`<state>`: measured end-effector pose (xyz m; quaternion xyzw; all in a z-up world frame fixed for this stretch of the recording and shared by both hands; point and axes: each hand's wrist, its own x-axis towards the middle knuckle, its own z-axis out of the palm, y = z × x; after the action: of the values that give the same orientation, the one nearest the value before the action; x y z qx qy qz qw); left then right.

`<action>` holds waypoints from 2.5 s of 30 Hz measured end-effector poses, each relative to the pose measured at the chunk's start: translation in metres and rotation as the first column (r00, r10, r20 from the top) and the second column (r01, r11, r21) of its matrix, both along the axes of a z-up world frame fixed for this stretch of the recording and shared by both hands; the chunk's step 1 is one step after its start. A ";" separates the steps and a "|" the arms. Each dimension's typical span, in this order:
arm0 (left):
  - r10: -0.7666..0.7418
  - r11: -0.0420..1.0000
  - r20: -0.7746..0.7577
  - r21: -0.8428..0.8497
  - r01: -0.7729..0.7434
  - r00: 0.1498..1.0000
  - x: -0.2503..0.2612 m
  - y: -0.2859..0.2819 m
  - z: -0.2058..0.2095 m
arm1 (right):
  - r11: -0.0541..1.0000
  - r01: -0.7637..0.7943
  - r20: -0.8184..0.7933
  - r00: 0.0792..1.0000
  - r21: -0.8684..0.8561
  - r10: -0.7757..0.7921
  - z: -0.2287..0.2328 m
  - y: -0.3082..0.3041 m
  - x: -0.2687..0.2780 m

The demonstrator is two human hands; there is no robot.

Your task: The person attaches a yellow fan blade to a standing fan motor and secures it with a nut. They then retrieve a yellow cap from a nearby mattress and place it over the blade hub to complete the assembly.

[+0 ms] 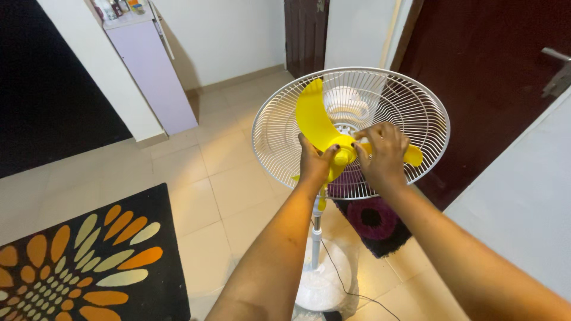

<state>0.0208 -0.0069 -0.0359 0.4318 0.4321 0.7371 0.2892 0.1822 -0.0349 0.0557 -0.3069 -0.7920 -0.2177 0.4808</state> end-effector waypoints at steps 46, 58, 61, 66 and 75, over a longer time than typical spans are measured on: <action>-0.090 0.965 -0.216 -0.261 0.031 0.972 -0.005 -0.007 0.050 | 0.347 -0.850 -0.855 0.204 -0.396 -0.476 -0.121 0.084 -0.079; -0.118 0.955 -0.442 -0.295 -0.020 0.889 -0.010 0.006 0.042 | 0.294 -0.785 -0.831 0.460 -0.545 -0.314 -0.100 0.063 -0.052; -0.114 0.960 -0.499 -0.278 -0.034 0.859 -0.015 0.009 0.037 | 0.297 -0.732 -0.789 0.580 -0.614 -0.202 -0.094 0.063 -0.043; -0.133 0.956 -0.487 -0.293 -0.018 0.863 -0.013 0.004 0.041 | 0.427 -0.581 -0.662 0.747 -0.692 -0.056 -0.078 0.038 -0.039; -0.103 0.973 -0.614 -0.225 -0.048 0.782 -0.011 0.006 0.041 | 0.761 -0.122 -0.321 0.940 -0.637 -0.118 -0.061 0.012 -0.038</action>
<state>0.0098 -0.0009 0.0047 0.6207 0.5783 0.4945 0.1891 0.1443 -0.0233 -0.0048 -0.4861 -0.7224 0.1271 0.4751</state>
